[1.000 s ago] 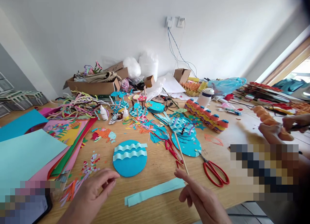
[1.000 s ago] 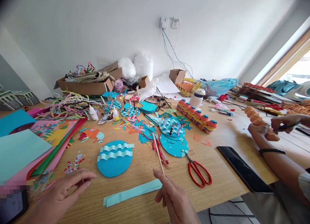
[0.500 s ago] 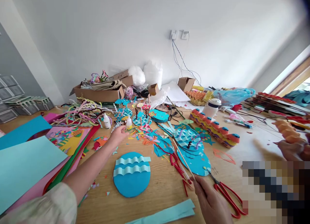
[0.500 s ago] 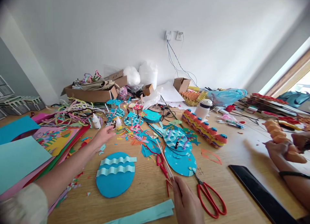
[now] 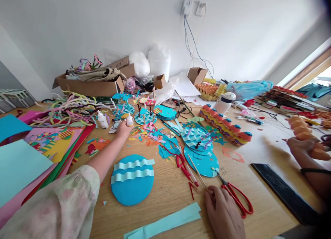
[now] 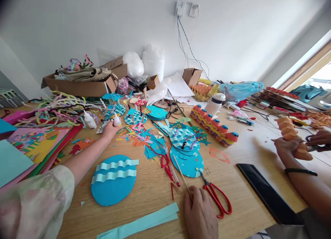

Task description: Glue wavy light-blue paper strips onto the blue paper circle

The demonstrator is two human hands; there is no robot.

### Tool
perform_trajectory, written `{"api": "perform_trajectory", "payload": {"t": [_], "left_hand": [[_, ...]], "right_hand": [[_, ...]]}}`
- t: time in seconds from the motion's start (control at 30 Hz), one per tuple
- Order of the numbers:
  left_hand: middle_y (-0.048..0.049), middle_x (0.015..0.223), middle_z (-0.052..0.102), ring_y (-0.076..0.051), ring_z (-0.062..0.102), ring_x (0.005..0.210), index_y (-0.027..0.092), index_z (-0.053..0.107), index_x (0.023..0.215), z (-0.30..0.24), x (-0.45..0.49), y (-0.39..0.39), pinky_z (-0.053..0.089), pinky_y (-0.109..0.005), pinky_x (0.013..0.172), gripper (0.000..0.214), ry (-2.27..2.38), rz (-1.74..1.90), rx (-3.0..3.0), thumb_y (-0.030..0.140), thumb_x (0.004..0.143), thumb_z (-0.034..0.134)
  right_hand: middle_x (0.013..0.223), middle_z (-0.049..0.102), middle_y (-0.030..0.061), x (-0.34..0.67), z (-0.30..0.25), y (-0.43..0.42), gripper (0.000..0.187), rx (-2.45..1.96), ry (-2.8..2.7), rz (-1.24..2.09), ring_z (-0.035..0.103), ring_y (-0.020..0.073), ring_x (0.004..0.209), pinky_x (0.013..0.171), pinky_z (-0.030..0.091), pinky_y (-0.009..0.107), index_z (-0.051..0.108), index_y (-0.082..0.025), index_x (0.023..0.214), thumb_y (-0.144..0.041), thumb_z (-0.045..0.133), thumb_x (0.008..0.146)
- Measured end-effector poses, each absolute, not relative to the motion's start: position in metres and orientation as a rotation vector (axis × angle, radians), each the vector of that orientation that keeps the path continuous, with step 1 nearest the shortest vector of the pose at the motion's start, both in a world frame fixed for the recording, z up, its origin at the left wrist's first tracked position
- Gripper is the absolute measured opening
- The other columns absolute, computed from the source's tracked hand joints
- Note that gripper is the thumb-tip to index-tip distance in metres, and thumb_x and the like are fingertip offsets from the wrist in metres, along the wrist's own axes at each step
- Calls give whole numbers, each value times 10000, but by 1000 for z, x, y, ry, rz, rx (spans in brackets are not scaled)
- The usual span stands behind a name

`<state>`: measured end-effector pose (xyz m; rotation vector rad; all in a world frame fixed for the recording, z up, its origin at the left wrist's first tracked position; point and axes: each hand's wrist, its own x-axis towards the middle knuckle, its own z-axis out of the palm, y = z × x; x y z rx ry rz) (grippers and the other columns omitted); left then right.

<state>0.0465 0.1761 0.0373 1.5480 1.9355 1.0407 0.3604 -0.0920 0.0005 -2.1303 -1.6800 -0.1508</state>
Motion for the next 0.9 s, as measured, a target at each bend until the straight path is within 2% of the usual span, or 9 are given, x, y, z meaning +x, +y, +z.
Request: {"api": "perform_trajectory", "payload": {"t": [0.1,0.23,0.27,0.33,0.4,0.47,0.6,0.7,0.9], "left_hand": [[-88,1022,617,-244,571,957,107,573,1035,61,50,166,448,-381,829,330,1808,1121,1474,240,746,658],[-37,951,663,-208,604,886,132,593,1009,104,69,116,455,-305,759,344,1470,1206,1433,268,698,654],[-31,925,672,-200,614,856,141,604,988,113,75,97,461,-295,730,337,1384,1194,1426,288,690,656],[-24,871,680,-186,623,799,153,617,947,125,86,55,463,-283,689,323,1229,1175,1384,335,683,656],[-32,828,674,-180,613,795,147,626,894,130,93,15,448,-284,714,304,905,1151,1135,324,656,692],[-31,800,663,-162,597,754,148,627,850,129,97,-19,433,-274,703,283,792,1107,956,314,642,721],[-27,814,657,-166,588,803,154,647,850,119,94,-60,410,-271,763,324,740,1102,695,335,607,763],[-35,880,658,-180,584,880,169,650,910,108,89,-76,399,-284,823,321,658,1116,608,333,650,744],[-41,955,646,-172,576,925,196,652,949,87,86,-87,403,-276,830,236,485,1091,469,302,739,679]], "right_hand": [[983,592,148,359,13,-101,325,-2000,-1612,-128,561,301,943,761,481,442,578,-161,955,-415,403,852],[1047,581,101,329,46,-101,238,-1738,-1418,261,605,207,794,612,520,310,561,-216,974,-397,512,828],[1053,584,101,316,54,-96,247,-1630,-1349,384,607,206,842,655,521,304,544,-221,1023,-382,509,839],[1057,589,99,284,67,-83,297,-1397,-1267,651,605,205,915,696,521,295,494,-238,1102,-364,533,836],[1112,567,97,253,73,-70,436,-1159,-1250,877,624,199,886,651,534,294,408,-270,1186,-366,587,800],[1075,583,80,226,75,-62,525,-1012,-1246,985,628,193,872,653,536,297,365,-278,1218,-354,627,770],[1000,619,65,200,69,-67,395,-970,-1279,878,622,184,882,729,529,298,466,-241,1119,-300,633,766],[984,629,73,200,62,-79,304,-1052,-1326,755,618,199,899,761,523,312,541,-220,1046,-270,631,761],[958,652,57,201,57,-93,335,-1112,-1303,802,633,211,865,734,533,316,576,-229,1021,-262,688,707]]}}
